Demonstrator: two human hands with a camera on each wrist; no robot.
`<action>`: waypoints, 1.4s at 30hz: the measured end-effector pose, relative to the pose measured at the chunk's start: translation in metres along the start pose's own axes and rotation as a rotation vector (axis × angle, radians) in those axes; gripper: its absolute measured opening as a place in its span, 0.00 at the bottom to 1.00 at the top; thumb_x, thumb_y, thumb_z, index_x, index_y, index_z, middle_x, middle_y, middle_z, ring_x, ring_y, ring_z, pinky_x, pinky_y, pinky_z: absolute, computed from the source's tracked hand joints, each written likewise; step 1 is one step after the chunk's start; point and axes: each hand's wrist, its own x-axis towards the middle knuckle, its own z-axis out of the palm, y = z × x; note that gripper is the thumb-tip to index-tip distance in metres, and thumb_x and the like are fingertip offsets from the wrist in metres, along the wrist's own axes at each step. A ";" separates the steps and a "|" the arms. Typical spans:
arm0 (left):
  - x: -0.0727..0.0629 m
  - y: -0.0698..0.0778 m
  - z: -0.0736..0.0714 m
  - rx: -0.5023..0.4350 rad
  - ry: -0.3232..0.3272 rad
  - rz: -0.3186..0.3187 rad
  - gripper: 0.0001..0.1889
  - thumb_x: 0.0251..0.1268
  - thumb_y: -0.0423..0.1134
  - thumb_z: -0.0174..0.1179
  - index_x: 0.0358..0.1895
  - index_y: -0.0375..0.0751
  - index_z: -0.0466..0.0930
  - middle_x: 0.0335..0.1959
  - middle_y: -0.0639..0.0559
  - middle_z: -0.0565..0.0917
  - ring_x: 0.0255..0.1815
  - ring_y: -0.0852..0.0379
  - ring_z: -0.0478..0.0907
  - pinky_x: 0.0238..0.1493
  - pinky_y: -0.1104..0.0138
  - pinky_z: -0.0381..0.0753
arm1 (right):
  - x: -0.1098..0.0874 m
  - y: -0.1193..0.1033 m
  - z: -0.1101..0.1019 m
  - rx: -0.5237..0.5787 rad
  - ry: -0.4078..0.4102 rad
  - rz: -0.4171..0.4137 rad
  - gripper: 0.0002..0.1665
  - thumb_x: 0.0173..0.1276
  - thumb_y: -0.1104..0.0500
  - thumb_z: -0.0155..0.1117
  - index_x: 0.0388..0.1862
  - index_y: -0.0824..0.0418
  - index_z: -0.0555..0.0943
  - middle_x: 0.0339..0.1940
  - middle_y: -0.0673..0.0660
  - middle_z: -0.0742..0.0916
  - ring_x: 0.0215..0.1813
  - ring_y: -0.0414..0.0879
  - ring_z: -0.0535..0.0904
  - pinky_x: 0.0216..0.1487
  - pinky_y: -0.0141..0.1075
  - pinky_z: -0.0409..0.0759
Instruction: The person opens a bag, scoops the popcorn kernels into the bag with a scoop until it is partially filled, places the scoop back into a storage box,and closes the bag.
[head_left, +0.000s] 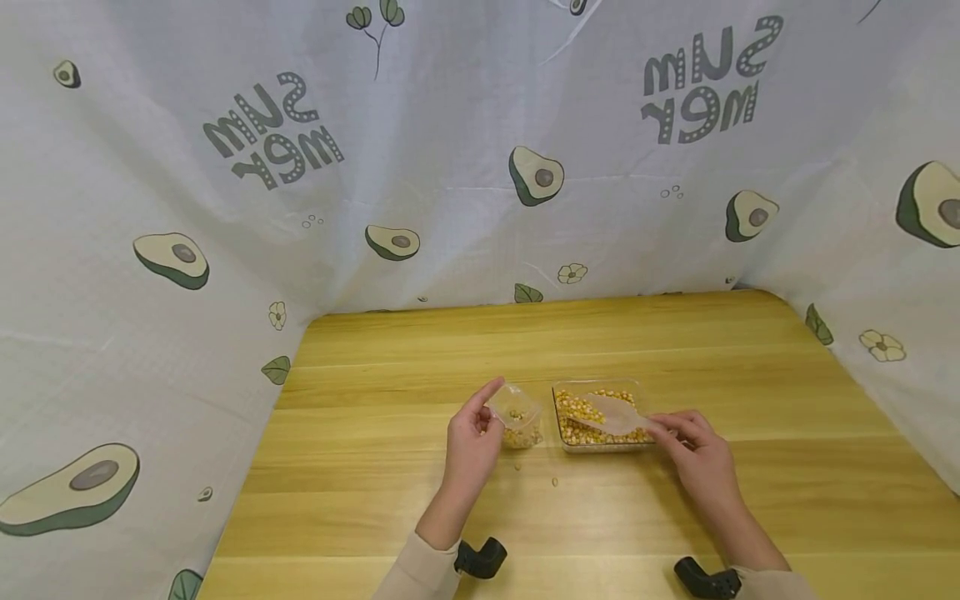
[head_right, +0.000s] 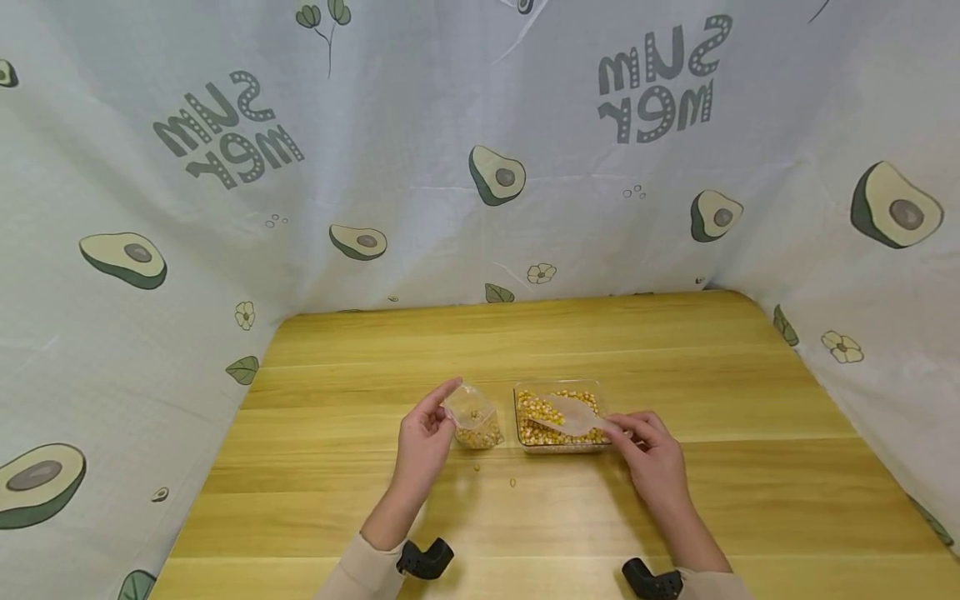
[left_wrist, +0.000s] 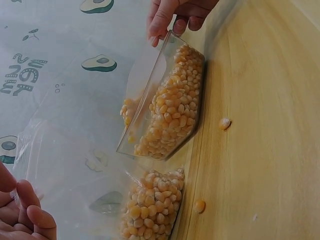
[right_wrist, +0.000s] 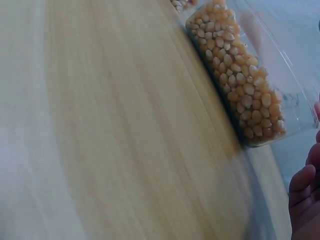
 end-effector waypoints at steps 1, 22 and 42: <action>0.000 0.000 0.000 0.001 0.001 -0.001 0.30 0.63 0.24 0.47 0.64 0.58 0.79 0.31 0.52 0.70 0.24 0.62 0.63 0.21 0.76 0.61 | 0.000 0.001 0.000 -0.001 0.000 -0.001 0.13 0.66 0.59 0.70 0.46 0.64 0.88 0.36 0.31 0.79 0.35 0.31 0.71 0.32 0.24 0.69; -0.002 0.000 0.000 0.000 0.001 0.003 0.30 0.64 0.24 0.48 0.63 0.59 0.79 0.31 0.51 0.70 0.24 0.62 0.62 0.20 0.76 0.60 | -0.002 -0.017 -0.011 0.061 -0.014 -0.016 0.14 0.69 0.60 0.67 0.49 0.68 0.86 0.39 0.36 0.79 0.36 0.34 0.71 0.31 0.24 0.72; -0.002 0.003 0.002 -0.003 0.007 0.010 0.30 0.64 0.24 0.48 0.64 0.57 0.79 0.32 0.53 0.70 0.27 0.62 0.64 0.22 0.76 0.60 | -0.002 -0.062 -0.011 0.232 -0.060 -0.125 0.11 0.68 0.69 0.65 0.46 0.73 0.85 0.39 0.43 0.80 0.31 0.39 0.69 0.28 0.31 0.70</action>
